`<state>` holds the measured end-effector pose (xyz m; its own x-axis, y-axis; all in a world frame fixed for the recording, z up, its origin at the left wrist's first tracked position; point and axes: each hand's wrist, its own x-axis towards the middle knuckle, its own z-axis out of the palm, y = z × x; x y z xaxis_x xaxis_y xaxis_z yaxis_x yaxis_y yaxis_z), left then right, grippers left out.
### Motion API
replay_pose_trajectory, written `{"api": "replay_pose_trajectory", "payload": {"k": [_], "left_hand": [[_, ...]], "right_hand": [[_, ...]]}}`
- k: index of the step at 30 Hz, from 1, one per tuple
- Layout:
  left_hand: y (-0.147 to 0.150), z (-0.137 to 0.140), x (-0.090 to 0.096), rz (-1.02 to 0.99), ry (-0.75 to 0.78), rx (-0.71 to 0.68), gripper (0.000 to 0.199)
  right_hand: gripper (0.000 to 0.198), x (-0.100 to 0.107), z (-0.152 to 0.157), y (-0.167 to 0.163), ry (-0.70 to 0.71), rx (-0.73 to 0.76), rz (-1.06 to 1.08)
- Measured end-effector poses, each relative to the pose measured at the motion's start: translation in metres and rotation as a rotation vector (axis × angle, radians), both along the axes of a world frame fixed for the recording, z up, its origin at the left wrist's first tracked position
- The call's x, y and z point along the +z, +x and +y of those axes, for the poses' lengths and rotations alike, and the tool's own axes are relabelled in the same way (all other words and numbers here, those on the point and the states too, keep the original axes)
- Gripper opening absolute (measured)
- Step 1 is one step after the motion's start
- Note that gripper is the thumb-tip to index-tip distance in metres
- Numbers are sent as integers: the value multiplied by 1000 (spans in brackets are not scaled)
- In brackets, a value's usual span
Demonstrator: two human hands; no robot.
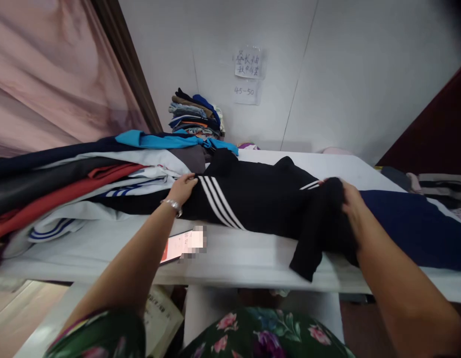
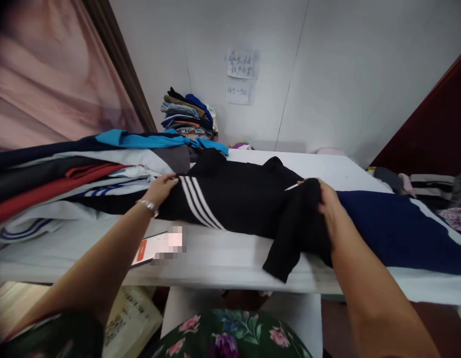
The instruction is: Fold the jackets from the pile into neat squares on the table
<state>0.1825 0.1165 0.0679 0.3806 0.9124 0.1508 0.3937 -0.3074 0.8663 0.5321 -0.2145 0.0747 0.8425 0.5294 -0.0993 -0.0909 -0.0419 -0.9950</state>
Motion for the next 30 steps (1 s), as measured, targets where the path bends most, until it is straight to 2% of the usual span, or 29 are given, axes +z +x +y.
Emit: {"api": "replay_pose_trajectory", "payload": {"k": [1,2,5,8,10,12,15,18,20,22,26,28,30], "left_hand": [[11,6,-1,85,26,29,40],[18,9,-3,168,57,50,41],[15,-1,-13,346,162,27,46],[-11,-26,-25,430,230,17,55],[-30,-41,-32,477,214,46,60],[-43,-52,-38,519,187,45,65],[-49,-58,-45,556,195,-13,68],[-42,-56,-47,536,249,-43,59],[-36,-55,-44,501,287,-24,49],[-32,-54,-40,459,319,46,43],[-32,-49,-33,411,379,210,42],[-33,-45,-33,482,377,180,42],[-34,-42,-34,601,333,110,43]], "right_hand": [[14,-4,12,11,-113,-50,-48],[17,-11,21,19,-164,-91,-62],[30,-36,19,21,-219,-68,-163],[38,-63,-16,-3,-293,60,-453],[41,-78,-49,-25,-364,75,-693],[46,-90,-81,-46,-429,64,-844],[56,-104,-115,-67,-520,11,-970],[63,-114,-127,-72,-595,19,-1079],[51,-116,-126,-70,-593,44,-1093],[36,-115,-123,-63,-533,25,-1013],[32,-103,-123,-36,-417,-216,-732],[32,-100,-126,-17,-471,-266,-650],[28,-102,-130,-1,-608,-216,-632]]}}
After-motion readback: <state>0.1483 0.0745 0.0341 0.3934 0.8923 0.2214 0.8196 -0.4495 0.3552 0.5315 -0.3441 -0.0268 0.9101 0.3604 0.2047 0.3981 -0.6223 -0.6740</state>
